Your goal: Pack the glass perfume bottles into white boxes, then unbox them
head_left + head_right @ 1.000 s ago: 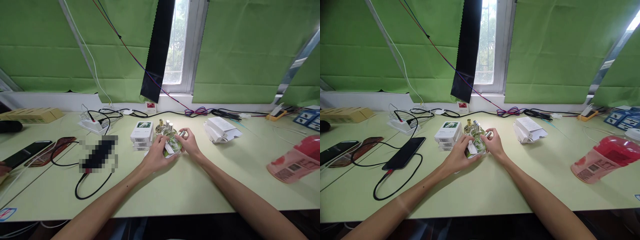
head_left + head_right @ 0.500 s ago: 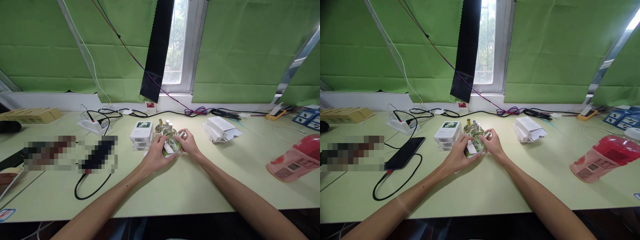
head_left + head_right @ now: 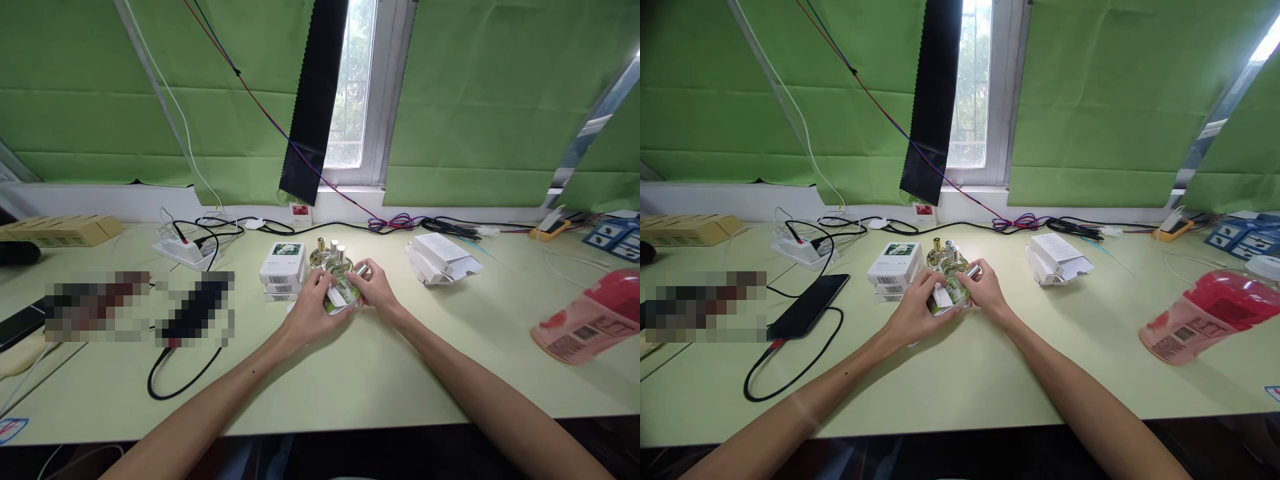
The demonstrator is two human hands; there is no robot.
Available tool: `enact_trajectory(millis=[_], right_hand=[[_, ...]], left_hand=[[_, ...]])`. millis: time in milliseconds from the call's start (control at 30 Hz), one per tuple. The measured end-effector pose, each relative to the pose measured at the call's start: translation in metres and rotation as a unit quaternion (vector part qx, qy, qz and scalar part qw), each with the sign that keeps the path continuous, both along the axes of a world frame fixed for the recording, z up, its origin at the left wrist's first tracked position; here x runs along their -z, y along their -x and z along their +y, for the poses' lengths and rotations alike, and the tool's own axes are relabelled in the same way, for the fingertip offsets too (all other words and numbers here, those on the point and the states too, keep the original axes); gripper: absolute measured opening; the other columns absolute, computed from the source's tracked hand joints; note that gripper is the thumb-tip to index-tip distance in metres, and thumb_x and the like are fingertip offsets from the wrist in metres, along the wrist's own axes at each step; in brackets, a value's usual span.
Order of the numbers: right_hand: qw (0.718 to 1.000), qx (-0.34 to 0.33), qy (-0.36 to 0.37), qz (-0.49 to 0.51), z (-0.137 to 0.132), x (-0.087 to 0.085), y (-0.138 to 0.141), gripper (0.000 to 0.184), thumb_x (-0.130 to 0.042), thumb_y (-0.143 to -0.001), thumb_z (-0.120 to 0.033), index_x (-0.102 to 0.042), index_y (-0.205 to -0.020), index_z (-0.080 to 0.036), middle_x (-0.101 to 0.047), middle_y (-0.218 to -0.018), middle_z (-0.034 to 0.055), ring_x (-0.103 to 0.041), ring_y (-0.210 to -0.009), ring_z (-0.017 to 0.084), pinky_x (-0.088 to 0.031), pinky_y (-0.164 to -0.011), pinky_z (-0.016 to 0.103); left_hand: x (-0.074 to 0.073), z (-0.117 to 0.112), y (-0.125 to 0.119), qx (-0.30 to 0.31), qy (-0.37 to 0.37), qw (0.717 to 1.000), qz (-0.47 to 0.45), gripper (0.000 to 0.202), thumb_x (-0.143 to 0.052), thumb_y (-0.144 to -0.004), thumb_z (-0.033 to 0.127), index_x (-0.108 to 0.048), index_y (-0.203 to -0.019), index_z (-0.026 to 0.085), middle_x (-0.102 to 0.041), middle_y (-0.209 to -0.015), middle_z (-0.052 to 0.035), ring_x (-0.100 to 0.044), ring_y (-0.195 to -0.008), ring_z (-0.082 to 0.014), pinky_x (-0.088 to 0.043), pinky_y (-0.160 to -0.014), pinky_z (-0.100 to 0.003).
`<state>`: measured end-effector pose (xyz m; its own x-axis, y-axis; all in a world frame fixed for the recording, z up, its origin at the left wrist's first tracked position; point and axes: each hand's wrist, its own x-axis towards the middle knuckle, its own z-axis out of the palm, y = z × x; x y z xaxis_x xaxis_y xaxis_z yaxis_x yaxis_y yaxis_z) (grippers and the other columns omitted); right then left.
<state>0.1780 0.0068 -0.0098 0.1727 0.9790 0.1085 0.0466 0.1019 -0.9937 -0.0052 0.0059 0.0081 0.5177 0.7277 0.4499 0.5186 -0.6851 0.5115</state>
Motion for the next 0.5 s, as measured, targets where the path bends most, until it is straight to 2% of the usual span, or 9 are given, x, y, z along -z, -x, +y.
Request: enact_trajectory(millis=[500], right_hand=[[0.999,-0.015,0.029,-0.03,-0.0028,-0.0055,0.003,0.033,-0.072,-0.079,-0.046,-0.048,-0.082,-0.025,-0.051,-0.045,-0.0103,-0.051,-0.03,0.013,-0.027,-0.027,0.02]], left_hand=[[-0.0003,-0.0004,-0.0009,0.002,0.006,1.0,-0.01,0.033,-0.075,-0.079,0.034,-0.051,-0.1,0.024,-0.053,-0.105,-0.0036,-0.059,-0.087,-0.0191,-0.05,-0.067,-0.031]])
